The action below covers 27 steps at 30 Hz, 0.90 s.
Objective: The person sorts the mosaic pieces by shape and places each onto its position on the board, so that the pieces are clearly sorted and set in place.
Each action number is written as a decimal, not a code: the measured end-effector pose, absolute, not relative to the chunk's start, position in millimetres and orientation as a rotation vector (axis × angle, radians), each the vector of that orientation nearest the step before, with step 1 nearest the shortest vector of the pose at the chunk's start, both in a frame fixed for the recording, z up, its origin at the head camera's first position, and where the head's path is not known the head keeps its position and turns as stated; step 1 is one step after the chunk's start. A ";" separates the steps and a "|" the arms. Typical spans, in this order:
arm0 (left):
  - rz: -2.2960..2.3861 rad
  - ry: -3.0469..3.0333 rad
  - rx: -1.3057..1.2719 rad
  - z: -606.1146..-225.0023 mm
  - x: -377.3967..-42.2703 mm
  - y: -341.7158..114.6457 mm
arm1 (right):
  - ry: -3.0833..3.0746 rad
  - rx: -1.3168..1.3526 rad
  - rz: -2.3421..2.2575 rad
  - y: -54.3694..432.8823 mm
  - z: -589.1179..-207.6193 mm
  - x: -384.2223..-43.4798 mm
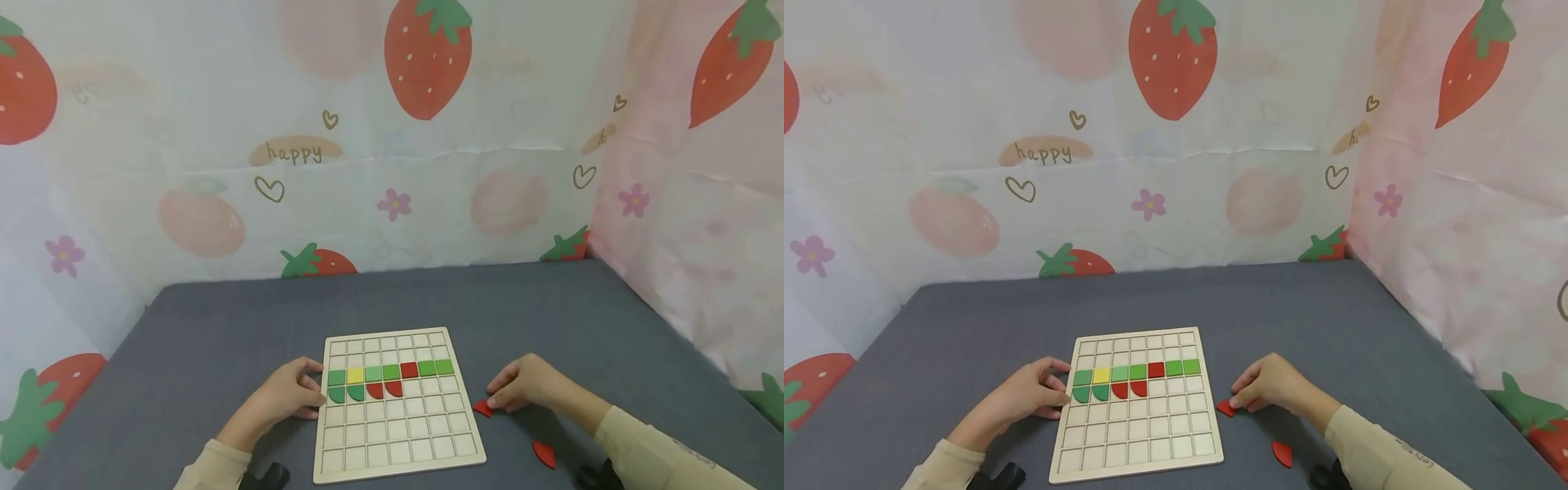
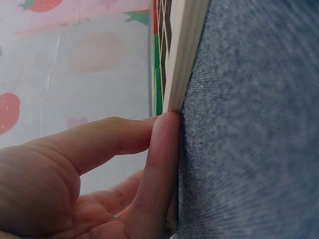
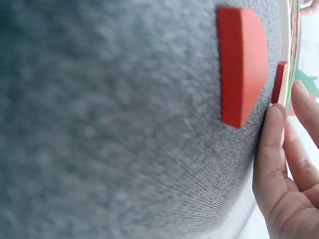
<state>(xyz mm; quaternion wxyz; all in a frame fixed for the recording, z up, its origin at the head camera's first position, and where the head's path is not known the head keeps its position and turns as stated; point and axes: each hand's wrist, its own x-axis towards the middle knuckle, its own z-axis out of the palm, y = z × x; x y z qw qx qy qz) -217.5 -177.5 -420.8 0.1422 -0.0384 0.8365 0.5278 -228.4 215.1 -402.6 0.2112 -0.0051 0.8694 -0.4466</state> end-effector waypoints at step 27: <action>1.533 2.407 -0.133 -419.8 -216.3 -176.1 | 2.462 -0.083 -1.239 205.7 -402.6 -217.9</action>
